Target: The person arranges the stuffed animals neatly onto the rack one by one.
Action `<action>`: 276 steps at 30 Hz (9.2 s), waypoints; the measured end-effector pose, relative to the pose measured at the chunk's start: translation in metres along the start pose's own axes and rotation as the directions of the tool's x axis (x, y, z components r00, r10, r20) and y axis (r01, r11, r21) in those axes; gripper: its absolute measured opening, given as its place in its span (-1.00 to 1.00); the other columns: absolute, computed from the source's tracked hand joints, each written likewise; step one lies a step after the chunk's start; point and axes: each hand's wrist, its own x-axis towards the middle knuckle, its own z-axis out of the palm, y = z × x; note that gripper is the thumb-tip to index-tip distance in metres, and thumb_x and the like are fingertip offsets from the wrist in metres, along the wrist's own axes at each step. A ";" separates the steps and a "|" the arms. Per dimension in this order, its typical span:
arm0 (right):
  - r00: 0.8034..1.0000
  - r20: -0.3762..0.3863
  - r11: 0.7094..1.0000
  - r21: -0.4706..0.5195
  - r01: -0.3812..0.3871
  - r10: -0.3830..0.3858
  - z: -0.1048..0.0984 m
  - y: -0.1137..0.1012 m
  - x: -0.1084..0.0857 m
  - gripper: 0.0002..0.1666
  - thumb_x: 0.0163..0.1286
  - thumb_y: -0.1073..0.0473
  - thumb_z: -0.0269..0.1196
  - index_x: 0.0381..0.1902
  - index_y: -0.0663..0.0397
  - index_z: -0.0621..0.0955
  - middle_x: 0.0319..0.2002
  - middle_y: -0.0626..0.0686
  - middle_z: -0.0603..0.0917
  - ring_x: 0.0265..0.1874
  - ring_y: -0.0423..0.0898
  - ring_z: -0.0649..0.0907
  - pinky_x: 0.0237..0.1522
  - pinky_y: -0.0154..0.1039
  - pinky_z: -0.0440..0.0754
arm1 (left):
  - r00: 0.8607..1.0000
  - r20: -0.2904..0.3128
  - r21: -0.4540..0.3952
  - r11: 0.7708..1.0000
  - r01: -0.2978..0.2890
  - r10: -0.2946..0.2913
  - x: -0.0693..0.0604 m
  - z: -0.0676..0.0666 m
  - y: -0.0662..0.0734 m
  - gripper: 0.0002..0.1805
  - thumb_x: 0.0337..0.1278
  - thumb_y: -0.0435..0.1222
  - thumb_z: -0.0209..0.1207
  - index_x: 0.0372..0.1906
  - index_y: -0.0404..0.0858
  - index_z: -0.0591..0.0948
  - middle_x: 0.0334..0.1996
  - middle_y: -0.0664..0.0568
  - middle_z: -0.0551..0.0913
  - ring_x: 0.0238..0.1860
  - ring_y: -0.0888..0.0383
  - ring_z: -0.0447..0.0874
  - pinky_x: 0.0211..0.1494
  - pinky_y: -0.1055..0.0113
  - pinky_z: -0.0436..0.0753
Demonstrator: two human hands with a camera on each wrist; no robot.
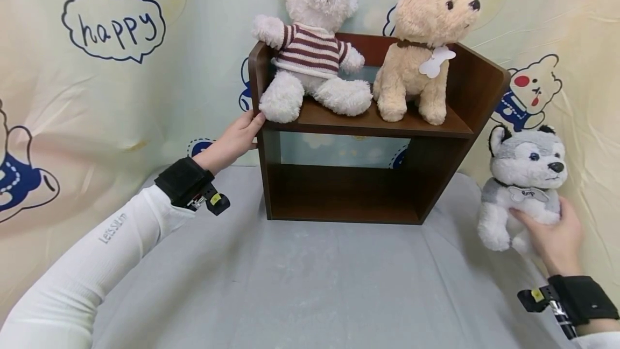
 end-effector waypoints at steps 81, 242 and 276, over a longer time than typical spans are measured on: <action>0.889 -0.180 0.830 0.319 0.457 -0.420 0.031 -0.072 -0.081 -0.04 -0.28 0.56 0.39 0.19 0.08 0.41 0.04 -0.24 0.48 0.06 -0.26 0.41 0.12 -0.42 0.23 | 1.000 0.004 0.008 1.000 0.001 -0.001 0.000 0.000 0.000 -0.35 0.40 -0.04 -0.36 0.42 -0.26 -0.18 0.39 -0.18 -0.01 0.35 -0.08 0.05 0.23 -0.11 0.22; 0.915 0.149 0.846 0.459 0.272 -0.375 0.276 -0.120 -0.051 -0.24 0.12 0.24 0.30 0.22 0.28 0.23 0.14 0.27 0.38 0.14 0.12 0.37 0.16 0.00 0.30 | 0.999 -0.040 0.078 0.997 -0.025 0.029 0.002 0.004 -0.004 -0.39 0.43 -0.11 -0.34 0.42 -0.25 -0.16 0.39 -0.19 -0.03 0.35 -0.12 0.04 0.19 -0.14 0.26; 0.889 0.317 0.887 0.425 0.179 -0.331 0.292 -0.109 -0.046 -0.09 0.14 0.16 0.30 0.32 0.13 0.05 0.22 0.24 0.29 0.19 0.12 0.34 0.16 -0.01 0.32 | 0.999 -0.029 0.081 0.996 -0.034 0.037 0.004 0.002 -0.006 -0.38 0.42 -0.09 -0.34 0.42 -0.28 -0.16 0.40 -0.18 -0.04 0.35 -0.11 0.02 0.18 -0.15 0.26</action>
